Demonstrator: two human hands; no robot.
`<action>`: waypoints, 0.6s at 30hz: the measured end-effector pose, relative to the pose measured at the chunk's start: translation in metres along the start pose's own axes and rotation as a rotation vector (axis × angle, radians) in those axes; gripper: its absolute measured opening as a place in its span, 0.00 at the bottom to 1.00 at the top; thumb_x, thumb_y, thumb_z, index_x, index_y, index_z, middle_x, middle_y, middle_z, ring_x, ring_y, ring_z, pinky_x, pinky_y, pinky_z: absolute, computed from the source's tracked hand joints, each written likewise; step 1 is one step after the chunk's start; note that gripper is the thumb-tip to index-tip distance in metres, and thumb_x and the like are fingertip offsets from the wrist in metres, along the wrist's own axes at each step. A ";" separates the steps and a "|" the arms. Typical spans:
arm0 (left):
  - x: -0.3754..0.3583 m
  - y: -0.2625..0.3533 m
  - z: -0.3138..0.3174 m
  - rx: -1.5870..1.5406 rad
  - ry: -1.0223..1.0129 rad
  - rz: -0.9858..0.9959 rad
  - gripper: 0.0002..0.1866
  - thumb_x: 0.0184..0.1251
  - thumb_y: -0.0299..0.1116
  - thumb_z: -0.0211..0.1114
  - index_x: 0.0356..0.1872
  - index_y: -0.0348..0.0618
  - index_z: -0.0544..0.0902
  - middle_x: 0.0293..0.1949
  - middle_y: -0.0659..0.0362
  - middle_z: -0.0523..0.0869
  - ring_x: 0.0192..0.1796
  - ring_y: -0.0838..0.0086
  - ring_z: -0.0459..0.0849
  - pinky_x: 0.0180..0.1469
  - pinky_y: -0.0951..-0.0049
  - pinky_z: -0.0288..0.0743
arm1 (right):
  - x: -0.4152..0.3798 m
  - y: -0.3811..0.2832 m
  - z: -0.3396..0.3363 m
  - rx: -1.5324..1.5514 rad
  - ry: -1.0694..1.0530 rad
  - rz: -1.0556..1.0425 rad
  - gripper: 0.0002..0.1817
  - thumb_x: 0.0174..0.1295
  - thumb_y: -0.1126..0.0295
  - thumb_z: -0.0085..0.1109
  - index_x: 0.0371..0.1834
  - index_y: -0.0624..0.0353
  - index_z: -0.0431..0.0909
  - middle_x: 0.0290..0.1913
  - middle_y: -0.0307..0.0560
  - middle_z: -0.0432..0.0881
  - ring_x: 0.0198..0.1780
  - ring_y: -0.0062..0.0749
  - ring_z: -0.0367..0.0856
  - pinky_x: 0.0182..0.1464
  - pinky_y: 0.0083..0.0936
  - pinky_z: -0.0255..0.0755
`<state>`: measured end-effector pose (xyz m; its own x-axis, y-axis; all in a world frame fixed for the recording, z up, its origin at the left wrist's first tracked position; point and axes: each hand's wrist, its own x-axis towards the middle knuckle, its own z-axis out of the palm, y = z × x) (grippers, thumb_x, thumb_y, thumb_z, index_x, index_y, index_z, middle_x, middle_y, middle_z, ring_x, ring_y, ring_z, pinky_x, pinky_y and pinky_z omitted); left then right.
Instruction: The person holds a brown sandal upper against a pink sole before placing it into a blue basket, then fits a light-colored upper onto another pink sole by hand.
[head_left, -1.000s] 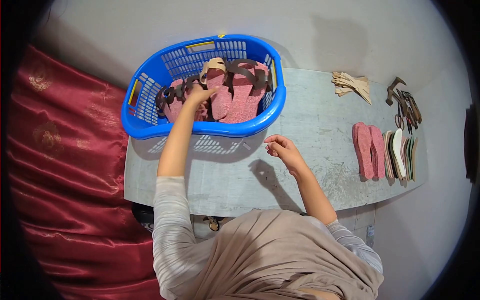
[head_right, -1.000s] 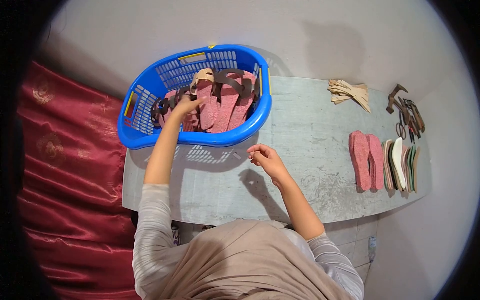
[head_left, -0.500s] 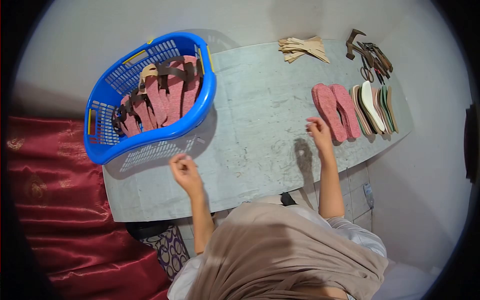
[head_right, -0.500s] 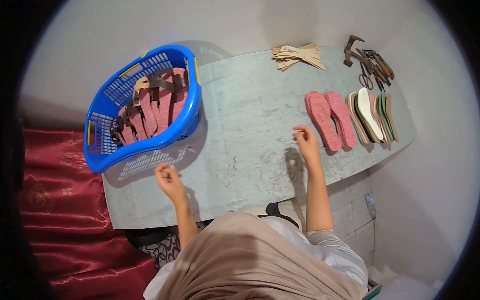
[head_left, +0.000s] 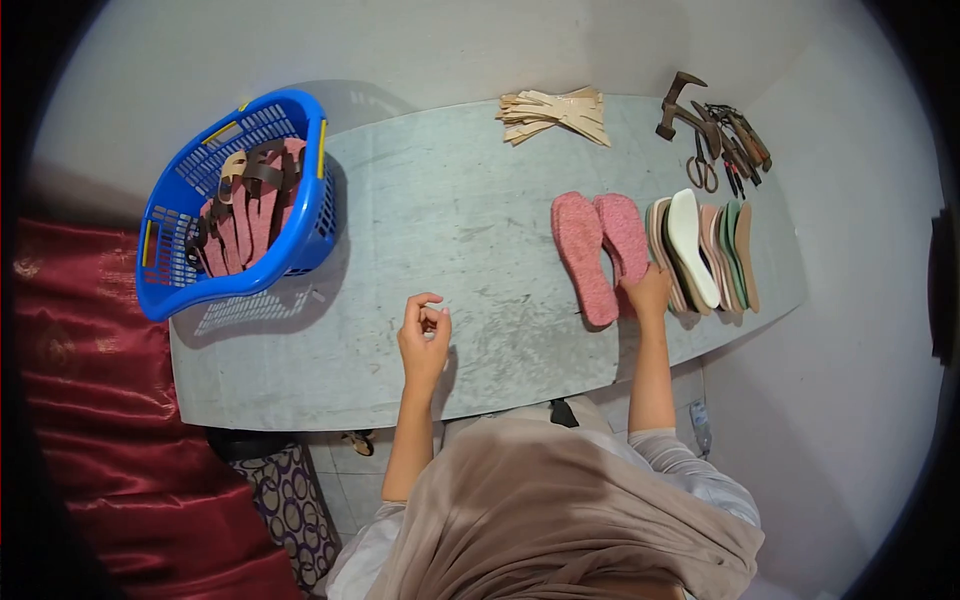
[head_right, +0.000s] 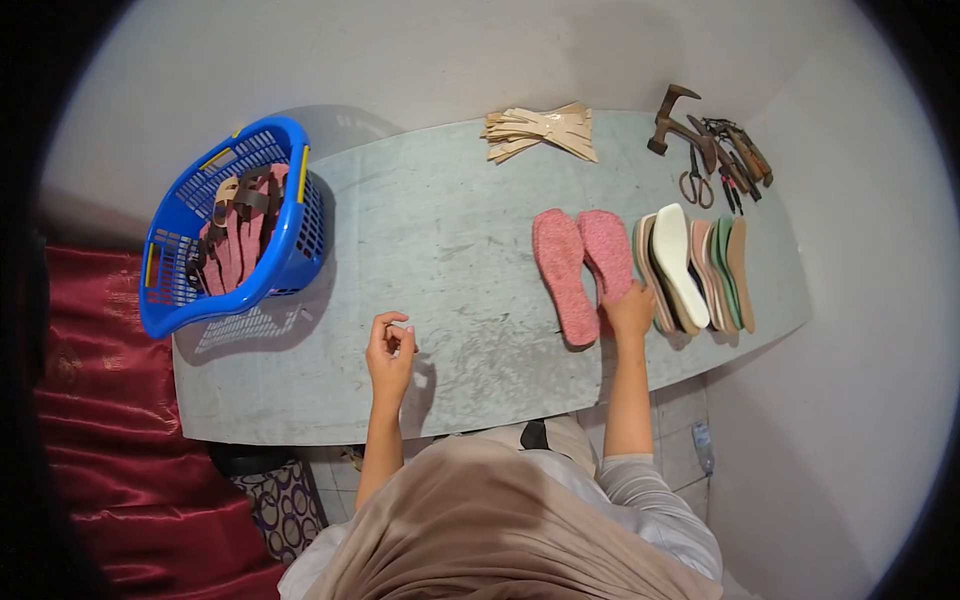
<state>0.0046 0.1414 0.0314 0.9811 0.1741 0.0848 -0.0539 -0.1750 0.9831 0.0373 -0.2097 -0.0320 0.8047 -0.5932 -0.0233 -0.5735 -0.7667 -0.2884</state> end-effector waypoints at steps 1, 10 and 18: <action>-0.002 -0.001 0.017 -0.044 -0.012 -0.014 0.06 0.56 0.22 0.56 0.35 0.39 0.72 0.16 0.66 0.70 0.20 0.86 0.65 0.25 0.84 0.62 | 0.002 0.003 -0.002 0.022 -0.017 -0.014 0.35 0.34 0.57 0.67 0.45 0.67 0.67 0.49 0.60 0.67 0.53 0.51 0.65 0.52 0.39 0.63; -0.023 -0.017 0.133 -0.405 -0.346 -0.363 0.15 0.61 0.33 0.57 0.47 0.41 0.68 0.32 0.60 0.76 0.35 0.82 0.74 0.34 0.80 0.68 | -0.015 -0.012 -0.036 0.427 -0.121 -0.356 0.33 0.35 0.58 0.66 0.40 0.72 0.67 0.40 0.64 0.71 0.44 0.53 0.70 0.48 0.38 0.64; -0.004 -0.039 0.146 -0.651 0.040 -0.391 0.28 0.61 0.25 0.54 0.60 0.39 0.53 0.53 0.54 0.69 0.52 0.72 0.70 0.54 0.73 0.63 | 0.014 -0.093 -0.037 0.586 -0.835 -0.907 0.20 0.47 0.64 0.61 0.42 0.63 0.72 0.35 0.51 0.75 0.40 0.37 0.75 0.40 0.30 0.70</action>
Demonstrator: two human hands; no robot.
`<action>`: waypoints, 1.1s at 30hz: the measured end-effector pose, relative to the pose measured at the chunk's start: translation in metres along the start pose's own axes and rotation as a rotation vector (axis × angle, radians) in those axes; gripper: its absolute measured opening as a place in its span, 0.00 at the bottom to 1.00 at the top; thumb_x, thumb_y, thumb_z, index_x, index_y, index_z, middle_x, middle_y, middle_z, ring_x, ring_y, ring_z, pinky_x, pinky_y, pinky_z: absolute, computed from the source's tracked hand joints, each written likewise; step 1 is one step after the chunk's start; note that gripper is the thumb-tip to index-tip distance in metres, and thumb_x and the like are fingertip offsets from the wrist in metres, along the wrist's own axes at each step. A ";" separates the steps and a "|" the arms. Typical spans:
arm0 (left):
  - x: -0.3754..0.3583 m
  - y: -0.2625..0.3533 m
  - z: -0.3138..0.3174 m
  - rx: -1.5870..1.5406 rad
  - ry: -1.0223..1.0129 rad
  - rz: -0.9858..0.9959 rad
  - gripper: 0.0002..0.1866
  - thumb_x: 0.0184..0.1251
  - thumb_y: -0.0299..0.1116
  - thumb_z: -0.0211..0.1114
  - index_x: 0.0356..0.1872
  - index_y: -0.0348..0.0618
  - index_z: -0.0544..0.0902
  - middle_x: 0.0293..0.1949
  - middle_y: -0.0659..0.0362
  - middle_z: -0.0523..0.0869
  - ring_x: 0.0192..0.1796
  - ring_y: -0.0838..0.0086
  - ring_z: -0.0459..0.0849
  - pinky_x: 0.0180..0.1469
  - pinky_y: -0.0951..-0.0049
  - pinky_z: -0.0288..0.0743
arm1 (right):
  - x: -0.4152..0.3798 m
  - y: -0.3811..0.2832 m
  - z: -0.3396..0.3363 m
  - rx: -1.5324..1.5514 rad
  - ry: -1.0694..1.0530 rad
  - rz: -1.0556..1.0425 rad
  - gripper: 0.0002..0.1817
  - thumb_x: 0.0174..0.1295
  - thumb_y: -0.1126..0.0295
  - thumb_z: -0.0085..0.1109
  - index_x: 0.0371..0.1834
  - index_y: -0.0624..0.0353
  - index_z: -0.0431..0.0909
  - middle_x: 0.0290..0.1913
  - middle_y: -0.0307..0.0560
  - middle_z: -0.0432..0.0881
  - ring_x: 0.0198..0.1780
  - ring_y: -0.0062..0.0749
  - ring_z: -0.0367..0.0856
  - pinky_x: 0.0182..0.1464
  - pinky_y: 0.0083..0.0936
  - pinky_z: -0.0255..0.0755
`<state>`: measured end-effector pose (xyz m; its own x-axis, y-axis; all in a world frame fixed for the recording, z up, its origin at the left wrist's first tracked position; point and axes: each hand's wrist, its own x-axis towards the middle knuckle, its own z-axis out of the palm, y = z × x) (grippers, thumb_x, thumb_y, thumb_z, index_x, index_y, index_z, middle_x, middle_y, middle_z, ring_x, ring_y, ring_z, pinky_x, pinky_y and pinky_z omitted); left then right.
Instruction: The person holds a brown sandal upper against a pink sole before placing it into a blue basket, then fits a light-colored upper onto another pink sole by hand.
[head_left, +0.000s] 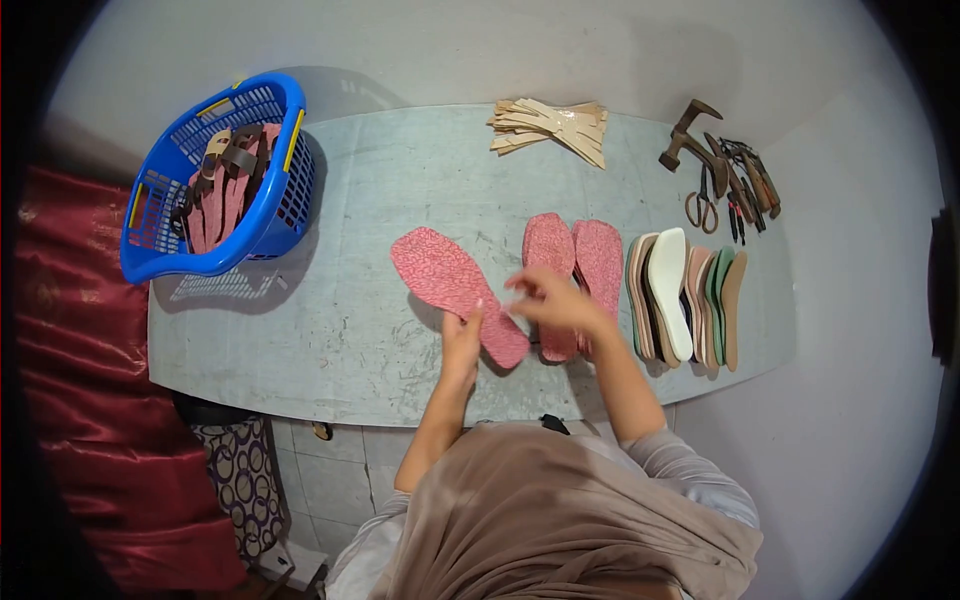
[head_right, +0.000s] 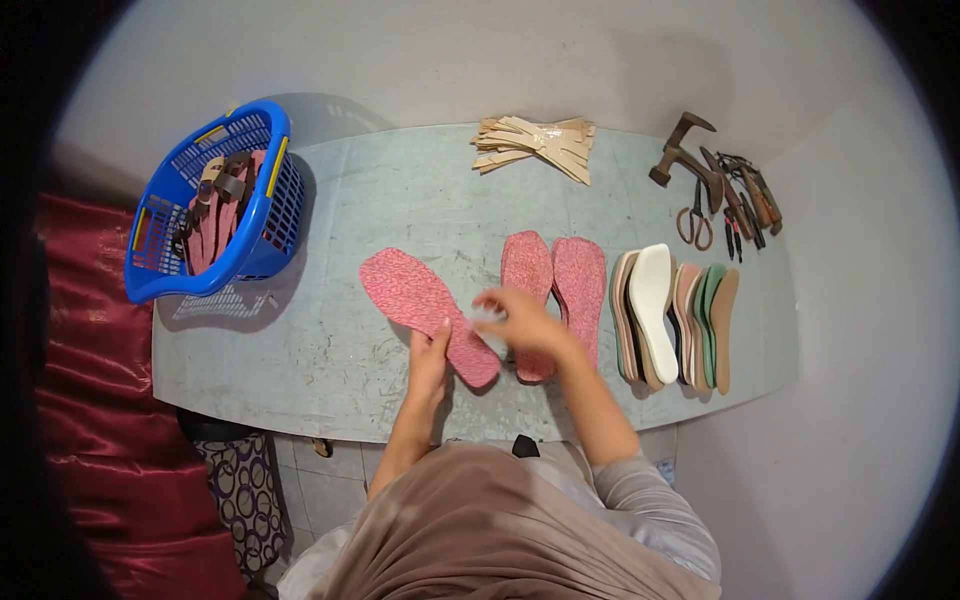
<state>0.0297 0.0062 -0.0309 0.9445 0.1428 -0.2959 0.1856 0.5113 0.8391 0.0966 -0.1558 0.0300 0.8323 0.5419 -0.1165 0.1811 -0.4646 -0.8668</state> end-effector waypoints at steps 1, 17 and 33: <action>0.001 0.006 -0.005 0.007 0.024 0.050 0.28 0.61 0.24 0.54 0.60 0.39 0.53 0.54 0.54 0.68 0.53 0.72 0.69 0.55 0.73 0.62 | 0.024 0.013 -0.018 0.092 0.080 0.102 0.17 0.49 0.65 0.59 0.41 0.62 0.73 0.32 0.47 0.75 0.35 0.32 0.75 0.36 0.27 0.70; -0.012 0.003 -0.060 0.084 0.193 0.009 0.29 0.58 0.20 0.54 0.61 0.36 0.54 0.57 0.52 0.66 0.58 0.70 0.66 0.60 0.72 0.57 | 0.201 0.156 -0.139 -0.762 0.517 0.631 0.26 0.47 0.59 0.57 0.50 0.57 0.68 0.52 0.50 0.68 0.57 0.43 0.65 0.52 0.44 0.62; -0.003 -0.007 -0.059 0.276 0.102 -0.027 0.25 0.58 0.22 0.54 0.57 0.36 0.59 0.54 0.54 0.70 0.55 0.72 0.69 0.57 0.73 0.61 | 0.190 0.133 -0.128 -0.109 0.460 0.239 0.18 0.60 0.61 0.45 0.45 0.64 0.70 0.31 0.49 0.79 0.29 0.37 0.79 0.30 0.27 0.72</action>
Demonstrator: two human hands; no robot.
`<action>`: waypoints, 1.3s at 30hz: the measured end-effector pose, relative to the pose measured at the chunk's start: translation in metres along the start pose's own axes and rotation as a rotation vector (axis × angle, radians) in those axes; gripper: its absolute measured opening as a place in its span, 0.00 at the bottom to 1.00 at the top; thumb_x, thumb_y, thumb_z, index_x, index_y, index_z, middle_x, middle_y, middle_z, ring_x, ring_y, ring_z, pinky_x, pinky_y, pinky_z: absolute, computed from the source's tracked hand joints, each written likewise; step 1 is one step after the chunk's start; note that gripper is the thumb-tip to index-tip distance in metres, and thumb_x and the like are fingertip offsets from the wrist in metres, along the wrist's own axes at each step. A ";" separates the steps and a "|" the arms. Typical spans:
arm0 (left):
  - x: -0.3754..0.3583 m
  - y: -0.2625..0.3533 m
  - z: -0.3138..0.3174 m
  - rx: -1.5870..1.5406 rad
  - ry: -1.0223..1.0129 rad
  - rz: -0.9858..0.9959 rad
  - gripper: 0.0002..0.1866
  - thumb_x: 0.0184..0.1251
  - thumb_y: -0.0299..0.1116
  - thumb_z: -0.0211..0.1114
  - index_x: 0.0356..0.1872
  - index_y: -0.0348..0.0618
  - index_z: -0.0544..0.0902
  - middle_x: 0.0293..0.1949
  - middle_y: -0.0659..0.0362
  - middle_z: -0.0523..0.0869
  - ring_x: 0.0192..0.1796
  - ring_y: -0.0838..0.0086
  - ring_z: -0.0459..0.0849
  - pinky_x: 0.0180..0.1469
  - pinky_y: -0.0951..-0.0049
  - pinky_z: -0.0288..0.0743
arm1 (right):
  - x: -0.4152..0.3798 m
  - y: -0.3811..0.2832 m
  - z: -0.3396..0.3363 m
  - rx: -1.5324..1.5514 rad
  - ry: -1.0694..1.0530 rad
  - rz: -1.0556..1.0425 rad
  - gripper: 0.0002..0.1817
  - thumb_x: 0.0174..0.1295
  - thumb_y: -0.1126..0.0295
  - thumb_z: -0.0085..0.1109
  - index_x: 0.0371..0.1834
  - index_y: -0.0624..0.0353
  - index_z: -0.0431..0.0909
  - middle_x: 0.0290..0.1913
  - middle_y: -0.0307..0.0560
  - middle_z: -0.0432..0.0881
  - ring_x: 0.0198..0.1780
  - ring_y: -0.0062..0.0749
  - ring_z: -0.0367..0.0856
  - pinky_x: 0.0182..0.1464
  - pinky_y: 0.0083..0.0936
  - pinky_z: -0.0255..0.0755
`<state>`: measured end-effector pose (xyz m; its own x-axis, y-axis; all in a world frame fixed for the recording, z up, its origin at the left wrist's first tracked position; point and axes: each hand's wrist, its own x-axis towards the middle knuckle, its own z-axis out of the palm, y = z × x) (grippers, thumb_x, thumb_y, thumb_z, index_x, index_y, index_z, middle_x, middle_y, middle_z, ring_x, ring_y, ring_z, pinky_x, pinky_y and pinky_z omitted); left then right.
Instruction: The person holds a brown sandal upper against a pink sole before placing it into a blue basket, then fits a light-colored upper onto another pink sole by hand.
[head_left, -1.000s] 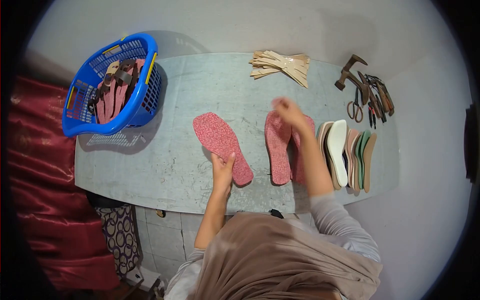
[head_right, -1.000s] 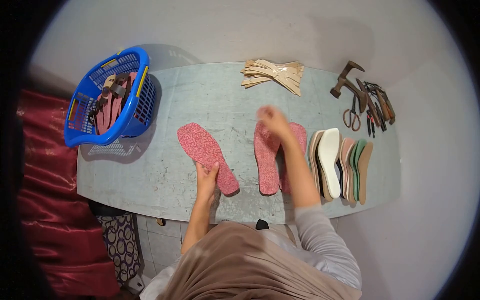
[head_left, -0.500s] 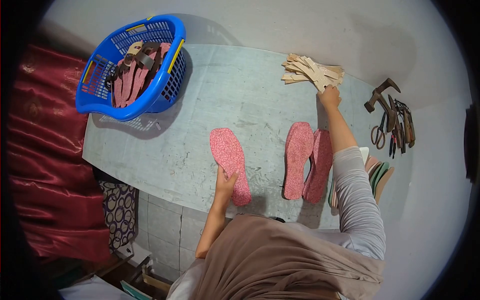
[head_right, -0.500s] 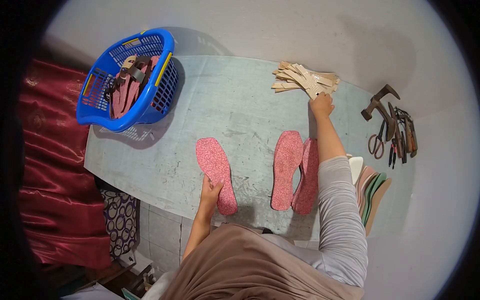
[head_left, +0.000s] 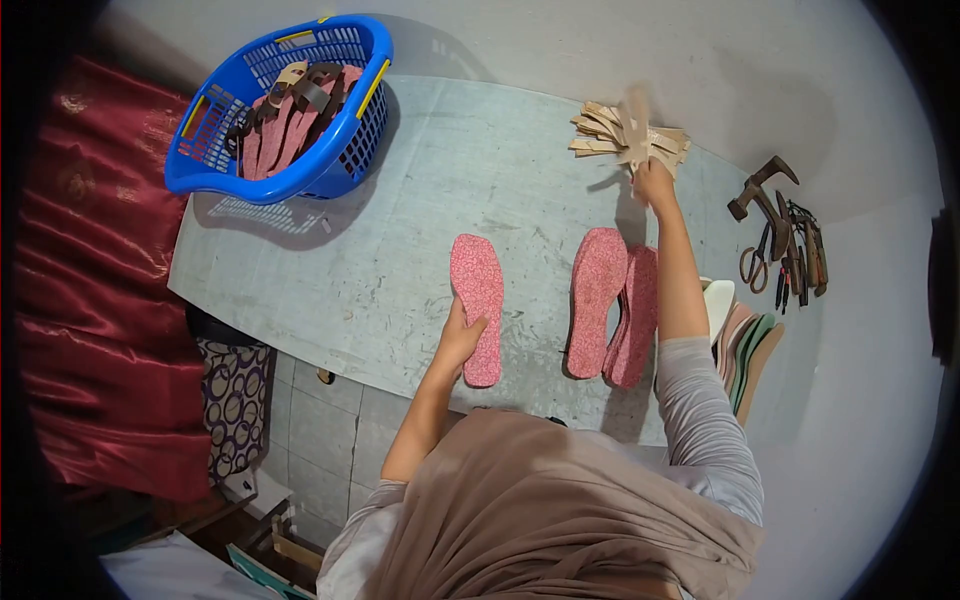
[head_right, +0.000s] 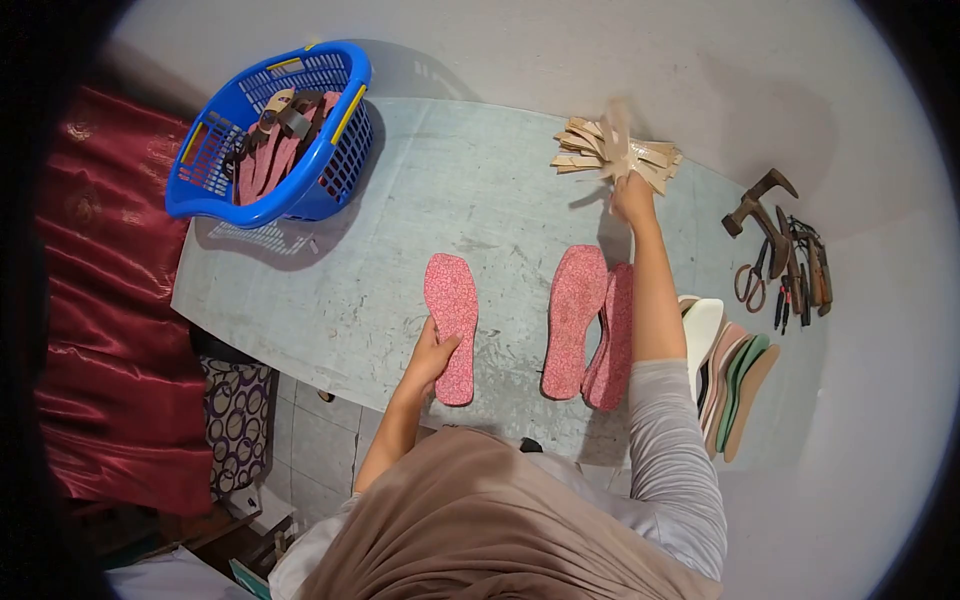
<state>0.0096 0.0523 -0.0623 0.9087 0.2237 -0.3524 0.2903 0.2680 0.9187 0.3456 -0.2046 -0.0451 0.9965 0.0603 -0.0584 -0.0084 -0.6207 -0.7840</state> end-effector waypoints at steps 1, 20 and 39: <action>0.001 -0.007 -0.003 0.013 -0.003 -0.005 0.25 0.58 0.22 0.54 0.57 0.35 0.59 0.54 0.54 0.70 0.55 0.72 0.69 0.57 0.73 0.61 | -0.016 -0.014 -0.002 0.236 -0.036 -0.009 0.17 0.62 0.62 0.43 0.46 0.63 0.69 0.29 0.46 0.79 0.28 0.32 0.80 0.28 0.24 0.72; -0.028 0.099 -0.029 -0.434 -0.314 -0.101 0.23 0.64 0.40 0.54 0.56 0.40 0.64 0.47 0.56 0.75 0.47 0.74 0.74 0.49 0.74 0.69 | -0.280 -0.131 0.044 0.544 -0.746 -0.075 0.23 0.55 0.70 0.57 0.55 0.59 0.66 0.35 0.39 0.75 0.36 0.20 0.72 0.37 0.19 0.68; -0.034 0.070 -0.061 0.970 0.205 0.984 0.19 0.50 0.38 0.62 0.45 0.47 0.77 0.48 0.59 0.77 0.56 0.64 0.70 0.57 0.62 0.52 | -0.312 -0.154 0.120 1.303 -0.260 0.298 0.16 0.63 0.63 0.46 0.46 0.64 0.67 0.42 0.48 0.75 0.42 0.30 0.77 0.42 0.26 0.77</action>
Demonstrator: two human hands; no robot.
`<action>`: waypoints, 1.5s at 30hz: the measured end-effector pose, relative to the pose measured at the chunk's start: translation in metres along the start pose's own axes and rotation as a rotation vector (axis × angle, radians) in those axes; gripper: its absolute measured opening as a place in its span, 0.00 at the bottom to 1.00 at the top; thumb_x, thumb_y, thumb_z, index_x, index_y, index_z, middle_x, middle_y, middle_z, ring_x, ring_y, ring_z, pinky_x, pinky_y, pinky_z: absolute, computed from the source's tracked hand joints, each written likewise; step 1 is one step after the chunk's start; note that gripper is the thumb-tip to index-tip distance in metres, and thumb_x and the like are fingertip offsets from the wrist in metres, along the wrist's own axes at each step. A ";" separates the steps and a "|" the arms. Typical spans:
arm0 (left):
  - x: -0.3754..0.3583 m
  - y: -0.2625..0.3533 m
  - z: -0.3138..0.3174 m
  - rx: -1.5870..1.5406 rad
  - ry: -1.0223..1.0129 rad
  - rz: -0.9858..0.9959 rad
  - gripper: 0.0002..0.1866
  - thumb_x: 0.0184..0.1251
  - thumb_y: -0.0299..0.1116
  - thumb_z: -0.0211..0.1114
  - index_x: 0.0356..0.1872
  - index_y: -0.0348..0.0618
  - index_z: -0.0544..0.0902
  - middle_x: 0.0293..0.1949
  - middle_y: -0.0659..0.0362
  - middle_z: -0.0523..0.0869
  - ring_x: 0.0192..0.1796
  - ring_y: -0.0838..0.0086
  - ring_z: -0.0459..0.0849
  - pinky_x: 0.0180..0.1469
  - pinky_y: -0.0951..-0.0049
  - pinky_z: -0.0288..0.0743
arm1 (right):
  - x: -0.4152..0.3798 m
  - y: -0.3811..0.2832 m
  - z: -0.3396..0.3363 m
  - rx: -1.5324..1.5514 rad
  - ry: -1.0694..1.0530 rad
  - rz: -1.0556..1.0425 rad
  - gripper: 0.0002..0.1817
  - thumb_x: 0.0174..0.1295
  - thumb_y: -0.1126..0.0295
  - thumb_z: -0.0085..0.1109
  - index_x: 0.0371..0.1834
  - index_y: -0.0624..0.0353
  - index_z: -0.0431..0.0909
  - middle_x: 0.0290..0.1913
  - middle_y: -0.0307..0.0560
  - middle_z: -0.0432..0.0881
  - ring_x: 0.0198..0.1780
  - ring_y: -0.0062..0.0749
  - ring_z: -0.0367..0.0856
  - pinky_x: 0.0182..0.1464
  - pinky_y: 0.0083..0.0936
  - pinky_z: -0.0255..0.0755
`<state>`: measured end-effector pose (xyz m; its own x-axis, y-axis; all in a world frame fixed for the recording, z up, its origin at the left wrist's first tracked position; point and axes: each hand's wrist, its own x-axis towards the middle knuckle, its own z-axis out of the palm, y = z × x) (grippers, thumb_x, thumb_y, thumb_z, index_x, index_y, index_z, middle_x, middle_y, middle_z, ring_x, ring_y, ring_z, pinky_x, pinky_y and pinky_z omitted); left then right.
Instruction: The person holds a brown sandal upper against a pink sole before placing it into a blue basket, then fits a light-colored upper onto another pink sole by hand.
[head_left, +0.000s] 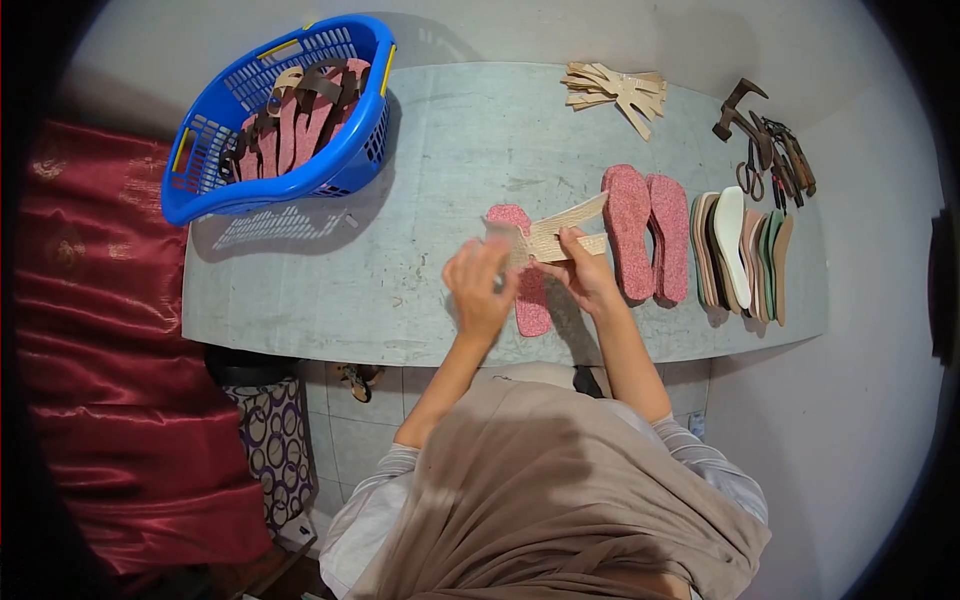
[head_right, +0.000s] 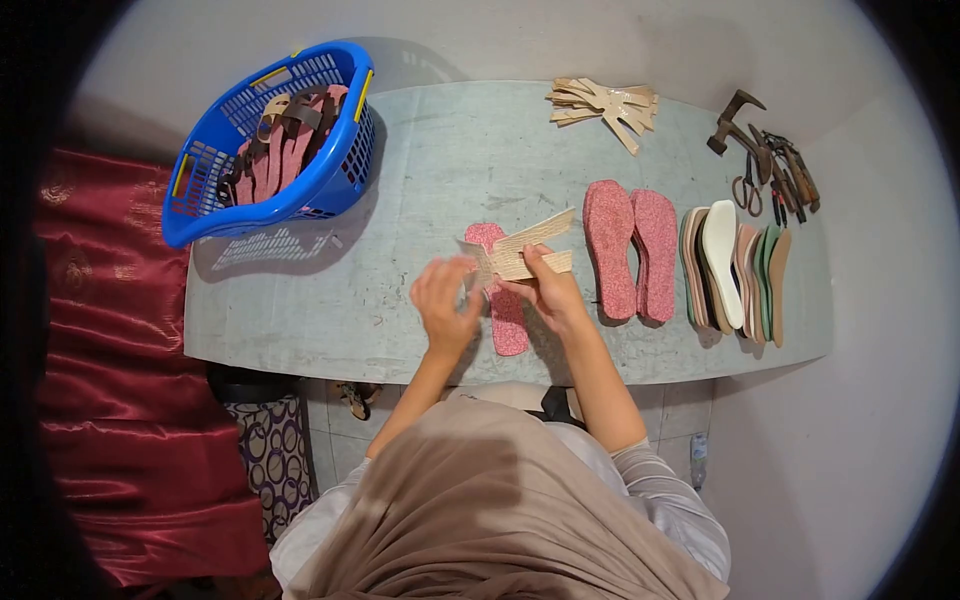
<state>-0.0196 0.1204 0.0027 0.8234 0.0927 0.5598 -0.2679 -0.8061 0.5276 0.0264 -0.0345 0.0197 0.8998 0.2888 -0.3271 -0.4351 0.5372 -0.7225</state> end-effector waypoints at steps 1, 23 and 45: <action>0.006 -0.005 0.000 0.021 0.069 -0.090 0.20 0.52 0.42 0.62 0.46 0.44 0.76 0.46 0.56 0.77 0.54 0.61 0.70 0.57 0.62 0.54 | 0.002 -0.005 -0.003 -0.068 0.014 0.001 0.16 0.63 0.63 0.47 0.45 0.65 0.68 0.40 0.47 0.76 0.41 0.29 0.78 0.40 0.25 0.77; 0.006 -0.036 0.029 -0.909 -0.500 -0.917 0.07 0.56 0.21 0.58 0.36 0.33 0.79 0.28 0.60 0.81 0.27 0.83 0.76 0.32 0.86 0.70 | 0.022 -0.021 -0.023 -0.150 0.092 -0.014 0.23 0.61 0.65 0.50 0.57 0.61 0.59 0.45 0.43 0.72 0.37 0.25 0.76 0.38 0.19 0.73; 0.015 -0.071 -0.003 -1.256 -0.305 -1.151 0.13 0.65 0.30 0.51 0.47 0.31 0.71 0.43 0.52 0.75 0.44 0.71 0.76 0.47 0.76 0.75 | 0.052 -0.027 -0.018 -1.167 -0.303 0.301 0.18 0.52 0.74 0.56 0.48 0.61 0.70 0.29 0.42 0.77 0.28 0.22 0.76 0.31 0.21 0.71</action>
<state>0.0108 0.1810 -0.0245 0.8745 0.0230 -0.4845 0.4056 0.5130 0.7565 0.0858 -0.0479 0.0113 0.6582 0.5327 -0.5319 -0.1936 -0.5630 -0.8035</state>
